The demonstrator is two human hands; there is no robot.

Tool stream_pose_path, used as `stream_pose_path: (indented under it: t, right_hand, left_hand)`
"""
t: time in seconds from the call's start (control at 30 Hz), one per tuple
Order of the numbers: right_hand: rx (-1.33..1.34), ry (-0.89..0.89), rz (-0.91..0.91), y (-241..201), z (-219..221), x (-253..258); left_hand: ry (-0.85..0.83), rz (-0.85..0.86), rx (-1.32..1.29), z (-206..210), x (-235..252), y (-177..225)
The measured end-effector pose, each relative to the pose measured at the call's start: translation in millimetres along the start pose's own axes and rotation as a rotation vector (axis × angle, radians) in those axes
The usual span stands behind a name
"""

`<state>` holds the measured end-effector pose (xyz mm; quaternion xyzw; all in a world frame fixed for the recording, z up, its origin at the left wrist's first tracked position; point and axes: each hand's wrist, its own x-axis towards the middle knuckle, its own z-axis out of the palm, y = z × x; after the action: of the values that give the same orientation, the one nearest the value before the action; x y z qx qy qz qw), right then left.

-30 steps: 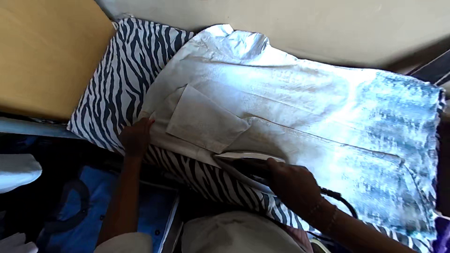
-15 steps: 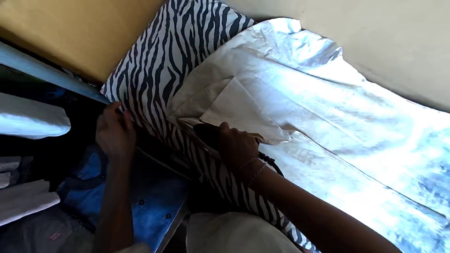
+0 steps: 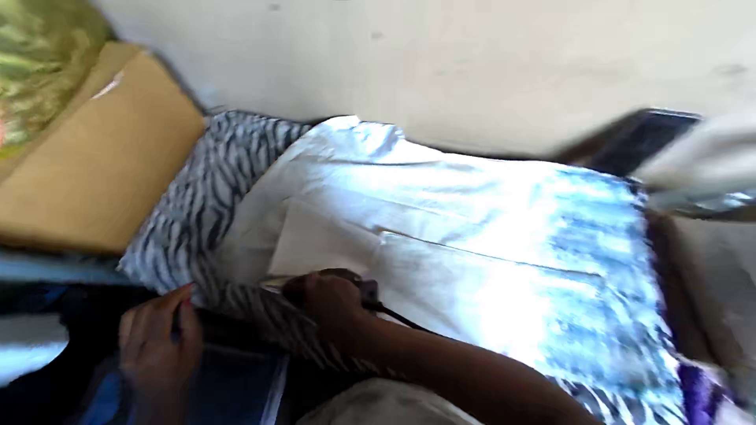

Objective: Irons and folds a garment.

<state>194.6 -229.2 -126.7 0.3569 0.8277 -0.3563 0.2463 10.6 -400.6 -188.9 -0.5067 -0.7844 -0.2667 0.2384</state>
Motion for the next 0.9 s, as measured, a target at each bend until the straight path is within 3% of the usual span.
stream_pose_path:
  t: [0.1, 0.2, 0.33, 0.43, 0.53, 0.6, 0.7, 0.8, 0.83, 0.9]
  right_hand:
    - [-0.011, 0.185, 0.332, 124.8, 15.0, -54.6]
    - [0.058, 0.507, 0.683, 254.3, 35.8, -122.2]
    - [0.137, 0.645, 0.954, 366.7, 17.2, -207.6]
    - [0.15, 0.843, 1.024, 412.8, -16.6, -240.5]
    - [0.197, 0.888, 1.07, 475.7, -46.3, -245.4]
    - [0.214, 0.899, 1.048, 510.0, -56.5, -242.7]
    - [0.223, 0.939, 1.012, 543.2, -62.2, -237.3]
    - [0.173, 1.046, 0.955, 543.0, -59.5, -236.7]
    - [0.114, 1.136, 0.894, 535.7, -58.9, -235.1]
    - [-0.066, 1.3, 0.725, 502.6, -71.6, -219.0]
  left_hand:
    - [-0.1, 0.033, -0.105, 24.9, 7.1, 13.3]
    - [-0.202, 0.103, -0.211, 55.5, 15.9, 38.2]
    - [-0.364, 0.15, -0.292, 111.2, 23.1, 81.7]
    - [-0.561, 0.192, -0.244, 157.4, 14.7, 97.1]
    - [-0.611, 0.207, -0.279, 160.4, 51.6, 135.7]
    - [-0.565, 0.312, -0.37, 174.8, 73.4, 166.4]
    - [-0.754, 0.496, -0.41, 235.6, 101.7, 204.6]
    - [-0.771, 0.514, -0.194, 297.6, 156.0, 234.9]
    - [-0.697, 0.539, -0.143, 308.8, 180.4, 247.0]
    - [-0.775, 0.624, -0.073, 314.4, 229.3, 269.5]
